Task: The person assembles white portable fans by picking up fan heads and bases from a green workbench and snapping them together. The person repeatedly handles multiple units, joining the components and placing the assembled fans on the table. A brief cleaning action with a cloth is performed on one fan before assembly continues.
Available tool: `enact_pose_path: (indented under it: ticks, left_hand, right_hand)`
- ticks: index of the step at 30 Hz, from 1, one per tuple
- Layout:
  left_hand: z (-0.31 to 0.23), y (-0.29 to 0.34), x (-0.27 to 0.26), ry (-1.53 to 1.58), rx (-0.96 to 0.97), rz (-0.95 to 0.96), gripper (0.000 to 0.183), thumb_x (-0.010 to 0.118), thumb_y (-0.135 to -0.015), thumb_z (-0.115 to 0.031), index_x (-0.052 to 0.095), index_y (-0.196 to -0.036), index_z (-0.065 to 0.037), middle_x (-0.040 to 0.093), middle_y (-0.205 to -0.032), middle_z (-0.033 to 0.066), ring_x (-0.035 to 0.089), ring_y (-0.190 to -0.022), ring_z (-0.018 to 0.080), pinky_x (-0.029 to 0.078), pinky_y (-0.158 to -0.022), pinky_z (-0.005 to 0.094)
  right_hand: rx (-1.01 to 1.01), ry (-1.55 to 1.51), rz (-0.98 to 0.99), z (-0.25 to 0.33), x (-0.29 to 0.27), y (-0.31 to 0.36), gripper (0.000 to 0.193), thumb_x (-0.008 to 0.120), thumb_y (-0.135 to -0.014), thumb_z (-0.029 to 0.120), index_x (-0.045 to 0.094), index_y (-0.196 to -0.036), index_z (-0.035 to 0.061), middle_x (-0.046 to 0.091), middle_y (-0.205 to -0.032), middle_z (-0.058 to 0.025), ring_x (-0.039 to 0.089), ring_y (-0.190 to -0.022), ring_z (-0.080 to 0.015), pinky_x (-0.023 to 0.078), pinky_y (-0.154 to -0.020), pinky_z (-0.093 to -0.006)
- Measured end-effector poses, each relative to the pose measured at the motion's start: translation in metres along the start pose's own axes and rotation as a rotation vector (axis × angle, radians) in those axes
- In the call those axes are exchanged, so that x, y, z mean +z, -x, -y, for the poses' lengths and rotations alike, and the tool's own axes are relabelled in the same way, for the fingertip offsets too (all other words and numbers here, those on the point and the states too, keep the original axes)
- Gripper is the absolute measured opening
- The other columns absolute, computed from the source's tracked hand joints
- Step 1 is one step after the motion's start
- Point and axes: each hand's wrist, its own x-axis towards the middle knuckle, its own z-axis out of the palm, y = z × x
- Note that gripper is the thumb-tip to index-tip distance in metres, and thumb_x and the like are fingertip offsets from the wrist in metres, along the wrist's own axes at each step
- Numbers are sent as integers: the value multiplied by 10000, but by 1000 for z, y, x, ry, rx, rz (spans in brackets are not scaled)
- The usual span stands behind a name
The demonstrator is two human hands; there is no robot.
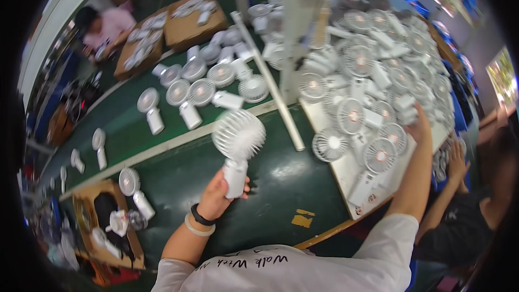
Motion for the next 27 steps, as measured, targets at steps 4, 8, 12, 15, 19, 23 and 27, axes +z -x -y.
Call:
enact_pose_path:
  ticks: [4, 8, 12, 15, 19, 23, 27]
  left_hand:
    - [-34, 16, -20, 573, 160, 80, 518, 532, -895, -276, 315, -1327, -92, 480, -1223, 190, 528, -1041, 329, 503, -754, 396]
    - [-46, 31, -43, 620, 263, 60, 504, 502, -910, -256, 302, -1354, -126, 419, -1315, 189, 505, -1088, 331, 471, -823, 431]
    - [-52, 33, -55, 603, 251, 52, 513, 505, -910, -213, 286, -1361, -103, 412, -1319, 193, 492, -1126, 340, 462, -870, 467]
    - [-57, 33, -65, 483, 266, -30, 574, 568, -875, -199, 286, -1365, -99, 415, -1314, 191, 509, -1111, 332, 458, -883, 468]
    - [-56, 28, -85, -239, 391, -378, 515, 576, -853, -111, 302, -1287, -86, 498, -1099, 114, 558, -962, 224, 508, -802, 430]
    - [-59, 23, -113, -64, 508, -551, 454, 515, -881, -75, 284, -1272, -78, 494, -1071, 104, 558, -944, 213, 523, -774, 415]
    - [-59, 21, -133, 56, 500, -521, 476, 516, -899, -130, 273, -1304, -71, 502, -1168, 144, 578, -996, 257, 508, -820, 394]
  right_hand:
    - [96, 40, 7, 9, -8, 15, 576, 594, -822, 466, 460, -1240, 93, 532, -1191, -106, 532, -1067, -274, 472, -865, -455]
    - [177, 624, -273, 36, 11, 18, 485, 558, -858, 413, 486, -1235, 116, 544, -1193, -97, 555, -999, -215, 475, -781, -379]
    - [-268, 936, -288, 73, 119, 109, 439, 543, -873, 352, 502, -1250, 131, 560, -1181, -80, 550, -953, -160, 423, -759, -279]
    - [-541, 964, -68, 80, 207, 181, 437, 574, -855, 296, 510, -1248, 118, 566, -1170, -40, 544, -972, -141, 381, -840, -271]
    - [-635, 874, 446, 36, 315, 239, 323, 565, -863, 120, 544, -1177, 50, 588, -1109, -68, 551, -963, -138, 418, -859, -276]
    - [-599, 996, 870, -29, 422, 250, 331, 612, -811, 64, 554, -1135, 26, 615, -1036, -63, 586, -863, -134, 466, -766, -267]
    - [-550, 948, 1148, -114, 515, 221, 309, 634, -803, 93, 562, -1092, 12, 626, -991, -82, 601, -857, -152, 484, -713, -280]
